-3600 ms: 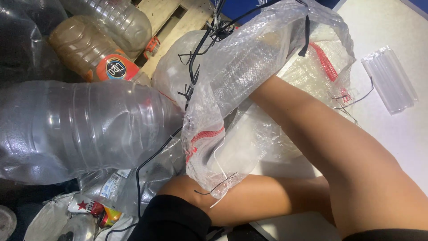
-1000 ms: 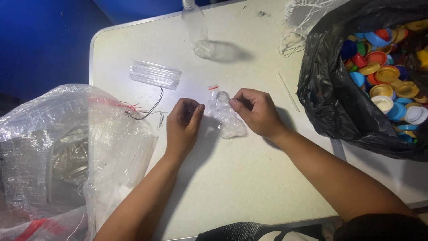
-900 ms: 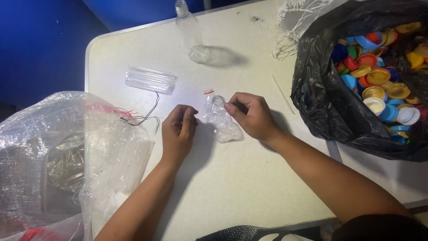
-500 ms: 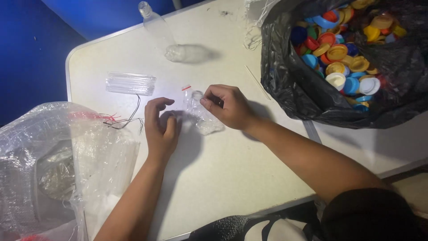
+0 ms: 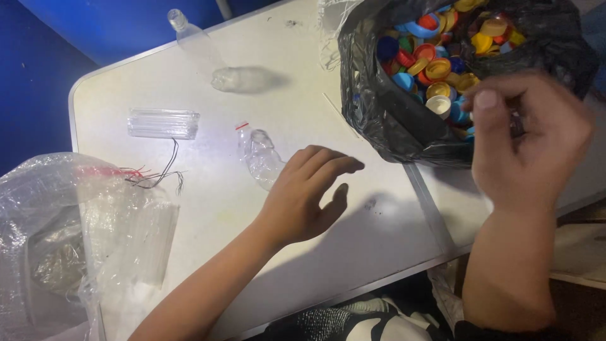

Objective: Matching plastic caps to plastic bottles and screwing them on at a recycling center.

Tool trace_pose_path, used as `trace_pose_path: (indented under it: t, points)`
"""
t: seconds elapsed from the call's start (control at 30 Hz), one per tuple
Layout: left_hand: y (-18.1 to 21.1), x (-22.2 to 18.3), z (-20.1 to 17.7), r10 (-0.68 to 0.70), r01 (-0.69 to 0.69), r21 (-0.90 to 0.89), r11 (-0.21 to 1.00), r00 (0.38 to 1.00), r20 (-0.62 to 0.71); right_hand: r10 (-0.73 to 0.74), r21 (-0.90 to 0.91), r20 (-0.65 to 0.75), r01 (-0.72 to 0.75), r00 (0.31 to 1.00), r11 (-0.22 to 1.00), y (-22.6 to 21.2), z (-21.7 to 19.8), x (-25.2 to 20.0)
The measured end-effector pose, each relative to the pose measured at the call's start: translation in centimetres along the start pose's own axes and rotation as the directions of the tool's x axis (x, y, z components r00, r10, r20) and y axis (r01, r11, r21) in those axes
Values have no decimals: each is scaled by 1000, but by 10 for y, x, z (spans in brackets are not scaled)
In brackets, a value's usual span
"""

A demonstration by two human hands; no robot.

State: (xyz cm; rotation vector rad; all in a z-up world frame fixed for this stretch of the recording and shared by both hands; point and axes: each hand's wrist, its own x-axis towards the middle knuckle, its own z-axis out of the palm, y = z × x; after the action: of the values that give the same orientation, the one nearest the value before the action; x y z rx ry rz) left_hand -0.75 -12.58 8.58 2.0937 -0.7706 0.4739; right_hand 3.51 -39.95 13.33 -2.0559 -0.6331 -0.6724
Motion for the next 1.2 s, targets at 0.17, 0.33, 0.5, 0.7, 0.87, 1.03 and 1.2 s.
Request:
trace_pose_path:
  t: [0.17, 0.33, 0.5, 0.7, 0.87, 1.03, 1.2]
  points:
    - [-12, 64, 40, 26, -30, -20, 999, 985, -170, 136, -271, -85, -154, 987, 950, 60, -26, 16]
    - [-20, 130, 79, 165, -153, 78, 985, 968, -186, 218, -631, -7, -174, 976, 756, 94, -25, 35]
    - [-22, 144, 97, 187, -162, 181, 970, 973, -132, 327, -679, -64, -281, 943, 678, 138, -30, 34]
    - [-16, 132, 84, 134, -119, 137, 983, 985, -107, 343, -640, -117, -335, 932, 691, 163, -35, 45]
    - [-12, 122, 72, 130, -119, 99, 988, 985, -115, 480, -566, -159, -478, 863, 672, 198, -43, 54]
    - [-10, 118, 69, 126, -116, 89, 989, 987, -104, 37, -595, -422, -308, 906, 742, 236, -64, 39]
    - [-13, 113, 72, 121, -114, 79, 990, 989, -89, -63, -732, -120, -45, 991, 679, 164, -51, 38]
